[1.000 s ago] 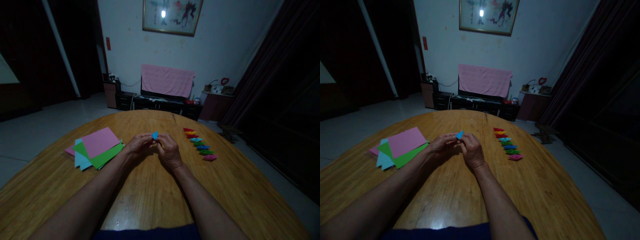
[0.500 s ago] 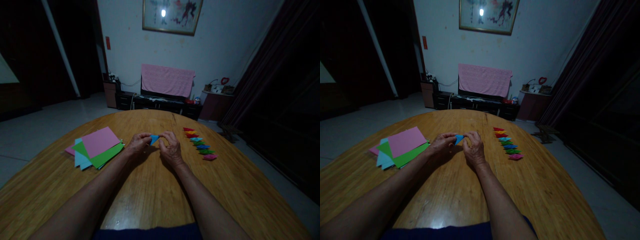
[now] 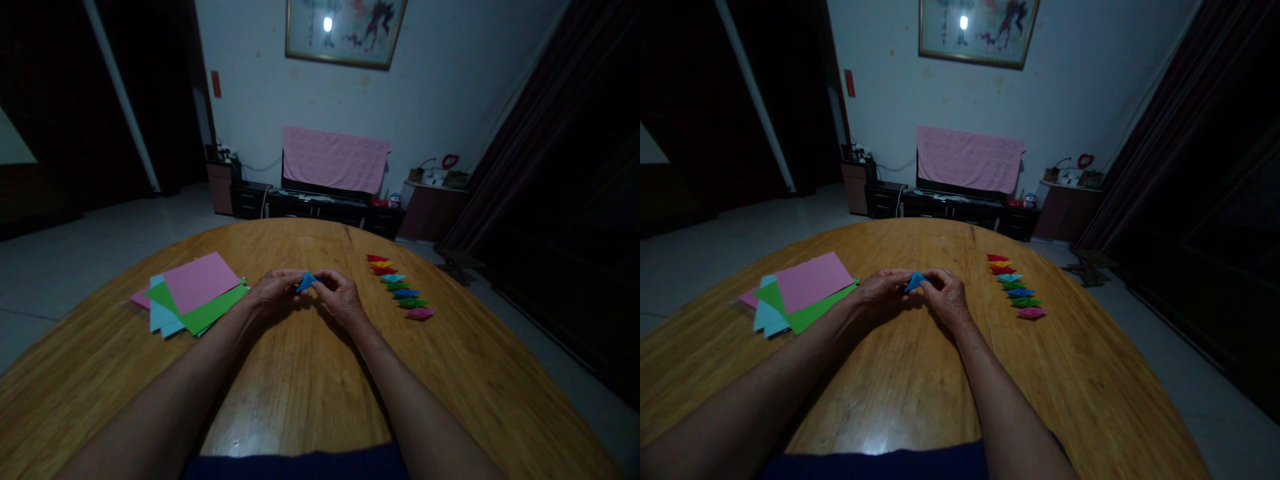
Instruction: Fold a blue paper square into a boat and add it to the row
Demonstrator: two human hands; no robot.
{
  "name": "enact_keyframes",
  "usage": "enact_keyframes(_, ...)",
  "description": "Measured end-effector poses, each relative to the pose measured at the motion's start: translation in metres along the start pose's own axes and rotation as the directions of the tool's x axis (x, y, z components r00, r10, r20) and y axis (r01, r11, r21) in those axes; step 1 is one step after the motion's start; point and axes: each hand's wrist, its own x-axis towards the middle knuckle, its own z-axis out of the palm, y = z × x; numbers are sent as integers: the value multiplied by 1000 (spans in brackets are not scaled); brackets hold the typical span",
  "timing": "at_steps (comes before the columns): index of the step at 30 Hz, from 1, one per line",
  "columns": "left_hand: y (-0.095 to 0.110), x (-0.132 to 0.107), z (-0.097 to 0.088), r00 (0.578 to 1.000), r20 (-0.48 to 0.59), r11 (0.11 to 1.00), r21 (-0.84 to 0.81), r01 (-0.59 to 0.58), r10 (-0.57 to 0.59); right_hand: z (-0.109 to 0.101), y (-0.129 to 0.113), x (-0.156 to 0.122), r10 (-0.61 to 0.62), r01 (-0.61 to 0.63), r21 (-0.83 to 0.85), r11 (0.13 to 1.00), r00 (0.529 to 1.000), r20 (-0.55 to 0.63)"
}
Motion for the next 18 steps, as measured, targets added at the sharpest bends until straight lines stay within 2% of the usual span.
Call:
enact_keyframes(3,-1,-1,2,999,-42,999,25,23,-22,-1,-2,-1,22,-23,35,999,1000,19)
enact_keyframes(11,1,0,7,984,-177,991,131,9,15,-3,2,0,-70,70,-8,997,997,41)
enact_keyframes(18,0,-1,7,987,-160,988,153,1,24,-1,-4,-2,76,-90,156,984,993,95)
